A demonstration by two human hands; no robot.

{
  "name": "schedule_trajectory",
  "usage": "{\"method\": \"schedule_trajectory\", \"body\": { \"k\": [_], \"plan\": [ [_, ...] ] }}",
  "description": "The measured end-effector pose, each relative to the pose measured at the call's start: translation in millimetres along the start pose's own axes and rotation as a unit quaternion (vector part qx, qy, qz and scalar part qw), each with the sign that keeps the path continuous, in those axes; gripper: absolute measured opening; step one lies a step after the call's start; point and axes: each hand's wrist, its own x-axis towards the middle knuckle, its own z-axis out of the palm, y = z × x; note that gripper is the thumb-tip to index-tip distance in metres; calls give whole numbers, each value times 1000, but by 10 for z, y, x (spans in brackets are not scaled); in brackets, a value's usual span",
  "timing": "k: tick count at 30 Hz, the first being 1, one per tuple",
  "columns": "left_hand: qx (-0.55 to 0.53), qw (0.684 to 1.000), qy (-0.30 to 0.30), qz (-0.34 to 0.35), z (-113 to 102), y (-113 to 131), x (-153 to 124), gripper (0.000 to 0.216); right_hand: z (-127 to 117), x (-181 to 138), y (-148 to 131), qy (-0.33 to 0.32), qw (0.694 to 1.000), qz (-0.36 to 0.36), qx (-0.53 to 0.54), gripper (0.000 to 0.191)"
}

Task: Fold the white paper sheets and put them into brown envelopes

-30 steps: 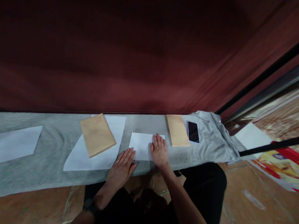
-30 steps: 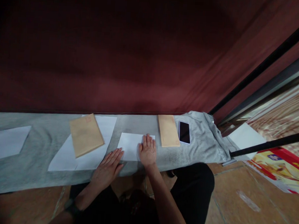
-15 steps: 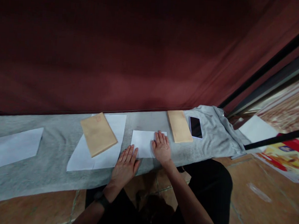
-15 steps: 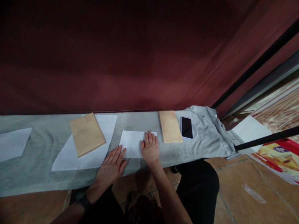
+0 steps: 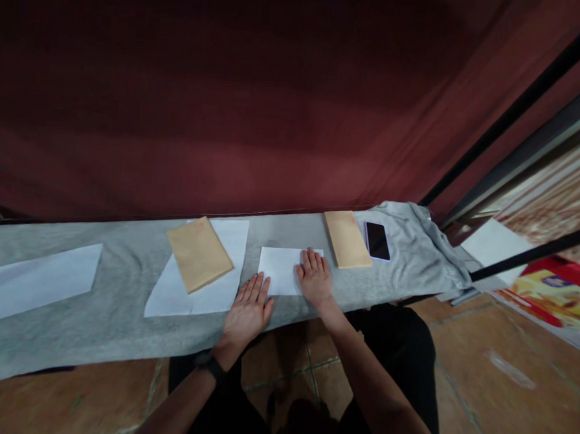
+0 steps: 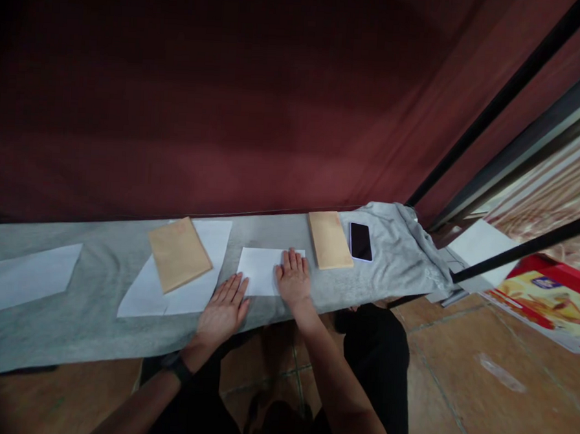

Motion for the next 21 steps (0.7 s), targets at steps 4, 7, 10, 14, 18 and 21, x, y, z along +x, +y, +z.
{"method": "schedule_trajectory", "body": {
  "k": [4,7,10,14,18,21],
  "plan": [
    [21,1000,7,5,19,-10,-1,55,6,5,-2,-1,1000,0,0,54],
    [27,1000,10,7,26,-15,8,54,10,10,-6,0,1000,4,0,55],
    [27,1000,5,7,29,-19,18,54,-7,9,-19,-3,1000,7,3,55],
    [21,1000,-1,-1,29,-27,14,55,-46,-1,-45,-10,1000,12,6,55],
    [7,1000,3,-1,38,-45,-4,56,-34,-7,-59,-5,1000,11,-3,55],
    [2,1000,10,-1,58,-57,-10,57,19,-5,-53,7,1000,4,-15,55]
  ]
}}
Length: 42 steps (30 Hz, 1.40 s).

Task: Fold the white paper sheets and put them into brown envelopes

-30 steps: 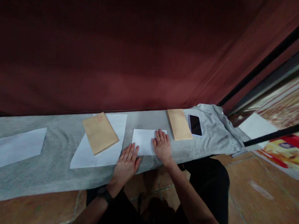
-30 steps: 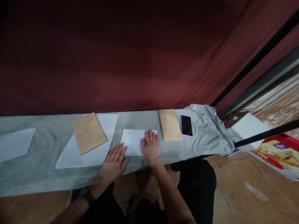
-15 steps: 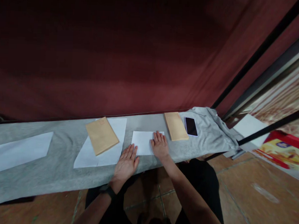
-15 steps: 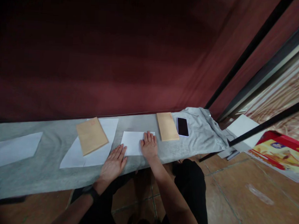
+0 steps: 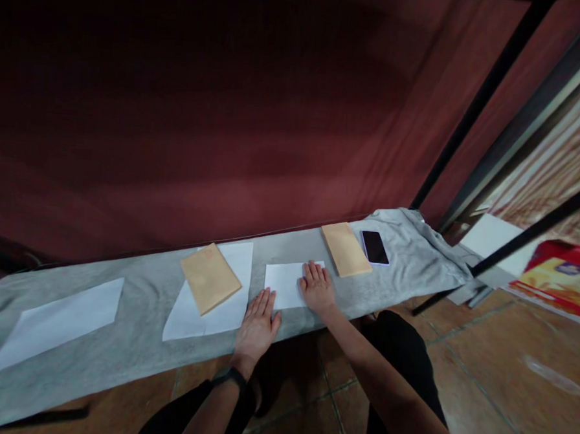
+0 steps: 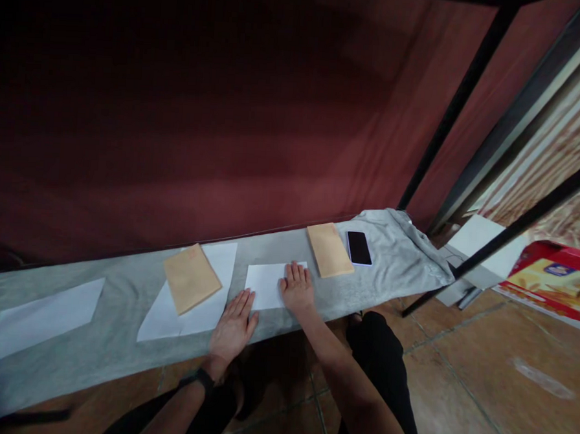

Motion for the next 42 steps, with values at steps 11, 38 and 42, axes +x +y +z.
{"method": "schedule_trajectory", "body": {
  "k": [11,38,42],
  "plan": [
    [6,1000,-12,-15,-42,50,-38,56,22,-29,-11,4,999,-8,-36,54],
    [-112,981,-142,64,321,659,808,85,-262,1027,244,-152,987,-29,37,10],
    [-111,984,-126,62,418,672,811,87,-273,1073,207,-164,984,-50,37,13]
  ]
}}
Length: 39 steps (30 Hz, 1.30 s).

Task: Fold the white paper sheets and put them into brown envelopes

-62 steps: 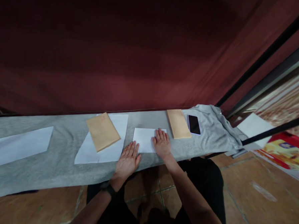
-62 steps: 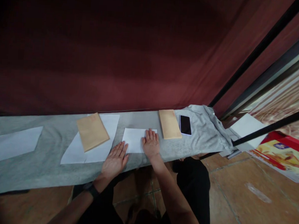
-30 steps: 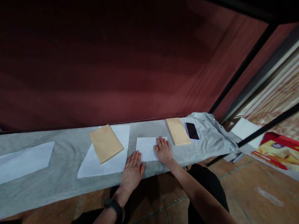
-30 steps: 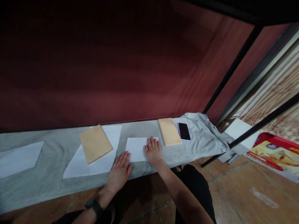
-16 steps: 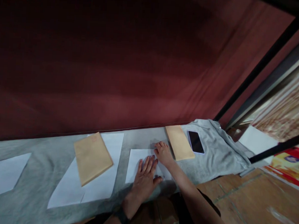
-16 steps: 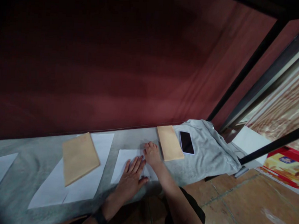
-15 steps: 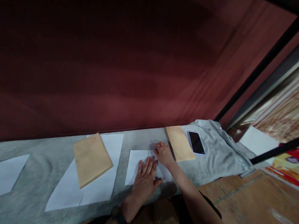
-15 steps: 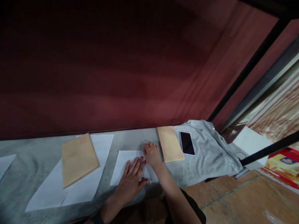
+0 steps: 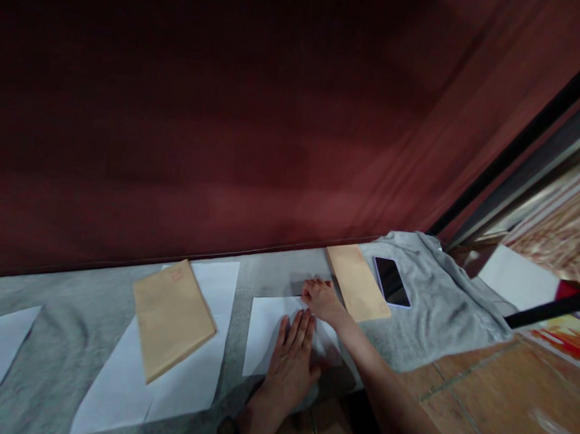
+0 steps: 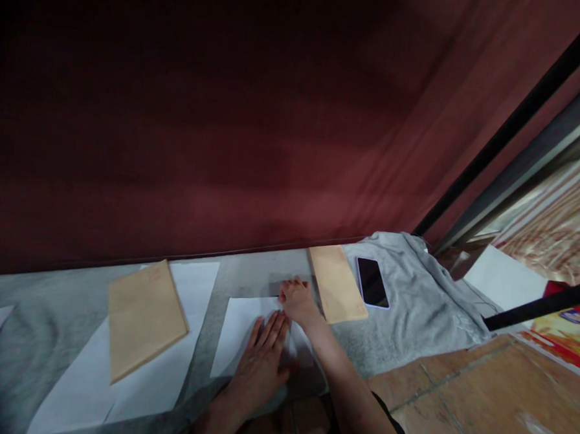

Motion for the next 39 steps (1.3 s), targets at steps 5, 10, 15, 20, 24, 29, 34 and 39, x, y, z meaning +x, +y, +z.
{"method": "schedule_trajectory", "body": {
  "k": [5,10,15,20,24,29,34,39],
  "plan": [
    [22,999,41,-20,-15,-73,52,79,27,76,-48,25,1000,1,-7,11],
    [36,995,89,-42,-38,-169,75,76,72,124,-57,38,999,-1,-9,11],
    [48,993,96,-41,29,-112,79,75,53,150,-39,43,999,-19,-1,14],
    [57,990,118,-60,47,-194,96,68,62,92,-69,75,997,-27,6,21],
    [81,984,135,-82,29,-430,102,62,275,-97,-257,123,987,-52,84,39],
    [99,984,125,-85,62,-624,116,66,569,-383,-512,125,979,-102,129,51],
    [107,984,100,-101,8,-635,117,64,554,-484,-521,118,987,-89,69,52],
    [117,976,121,-135,-105,-648,122,61,567,-544,-357,134,989,-67,3,53]
  ]
}}
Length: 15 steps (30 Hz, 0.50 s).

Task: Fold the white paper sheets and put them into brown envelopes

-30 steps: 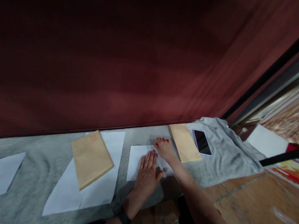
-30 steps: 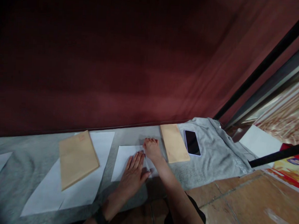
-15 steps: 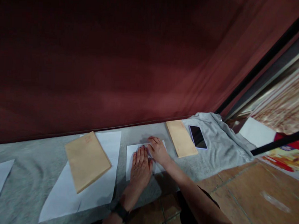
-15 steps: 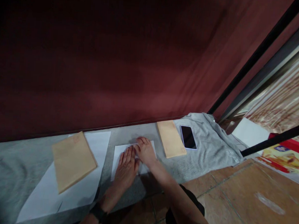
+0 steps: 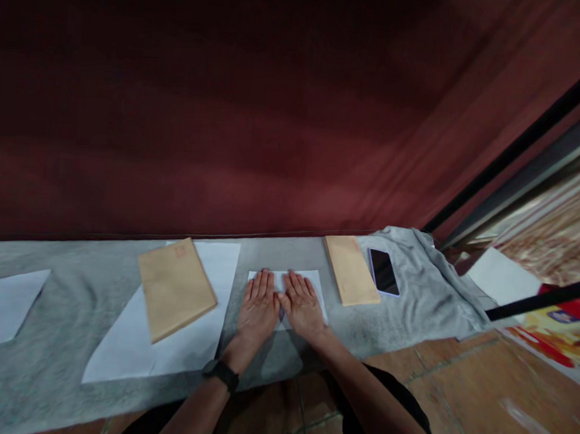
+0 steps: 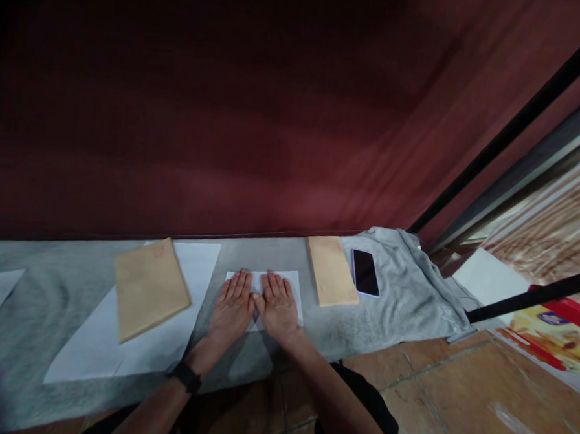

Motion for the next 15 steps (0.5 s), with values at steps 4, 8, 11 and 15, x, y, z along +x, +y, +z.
{"method": "schedule_trajectory", "body": {
  "k": [4,8,11,15],
  "plan": [
    [4,999,-13,-51,-52,2,45,62,34,-100,163,25,999,24,-33,57],
    [15,995,-19,-97,-72,1,71,68,92,-182,259,68,996,36,-51,61],
    [33,994,-14,-105,-69,-13,84,68,134,-224,288,102,993,33,-57,63],
    [38,993,-2,-109,-74,8,98,64,111,-231,297,120,991,33,-40,60]
  ]
}}
